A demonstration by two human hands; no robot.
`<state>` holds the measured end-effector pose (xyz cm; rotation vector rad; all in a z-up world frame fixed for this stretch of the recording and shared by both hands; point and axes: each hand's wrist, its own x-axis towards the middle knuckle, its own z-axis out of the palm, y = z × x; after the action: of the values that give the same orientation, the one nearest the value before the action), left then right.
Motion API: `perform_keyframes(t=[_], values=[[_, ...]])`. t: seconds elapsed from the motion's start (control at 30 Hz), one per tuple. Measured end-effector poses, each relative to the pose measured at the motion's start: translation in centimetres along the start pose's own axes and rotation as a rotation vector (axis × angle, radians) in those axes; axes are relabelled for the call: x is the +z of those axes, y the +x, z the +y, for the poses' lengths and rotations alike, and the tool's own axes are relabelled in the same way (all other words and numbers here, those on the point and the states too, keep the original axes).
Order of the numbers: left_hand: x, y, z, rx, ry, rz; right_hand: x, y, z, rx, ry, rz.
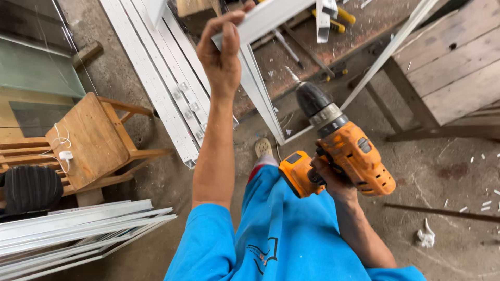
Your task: The person assembles a white aluminum window frame by drilling pilot holes and inserting rivets. They use a cordless drill and a rivet gun to secure the frame corners, repeatedly flipping the frame to access different sides.
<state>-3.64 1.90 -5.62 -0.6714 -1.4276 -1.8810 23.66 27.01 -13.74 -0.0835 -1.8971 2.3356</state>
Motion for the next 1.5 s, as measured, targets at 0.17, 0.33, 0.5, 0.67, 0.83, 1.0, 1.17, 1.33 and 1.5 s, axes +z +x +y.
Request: perform_keyframes(t=[0.17, 0.33, 0.5, 0.67, 0.83, 1.0, 1.17, 1.33, 1.5], values=[[0.2, 0.4, 0.8, -0.001, -0.057, 0.03, 1.1, -1.0, -3.6, -0.28, -0.424, 0.012], [0.0, 0.4, 1.1, 0.004, -0.088, 0.041, 4.8, 1.5, -5.8, -0.573, -0.157, -0.148], [0.9, 1.3, 1.7, 0.108, -0.215, -0.05, 6.5, 2.8, -6.0, -0.585, -0.099, -0.178], [1.1, 1.1, 2.1, 0.052, -0.219, -0.02, 6.9, 3.4, -5.4, -0.589, -0.103, -0.176], [1.1, 1.1, 2.2, 0.062, -0.211, -0.019, 7.1, 4.3, -5.6, -0.633, -0.119, -0.212], [1.2, 1.1, 2.2, 0.057, -0.24, -0.023, 7.3, 4.6, -6.0, -0.646, -0.123, -0.232], [1.4, 0.9, 2.3, 0.049, -0.222, -0.005, 7.3, 3.8, -6.8, -0.515, -0.13, -0.237], [1.4, 0.9, 2.6, 0.032, -0.195, 0.0, 6.6, 4.4, -8.9, -0.417, -0.258, -0.306], [1.3, 0.9, 2.9, 0.024, -0.195, -0.011, 6.5, 4.3, -11.0, -0.486, -0.506, -0.335]])
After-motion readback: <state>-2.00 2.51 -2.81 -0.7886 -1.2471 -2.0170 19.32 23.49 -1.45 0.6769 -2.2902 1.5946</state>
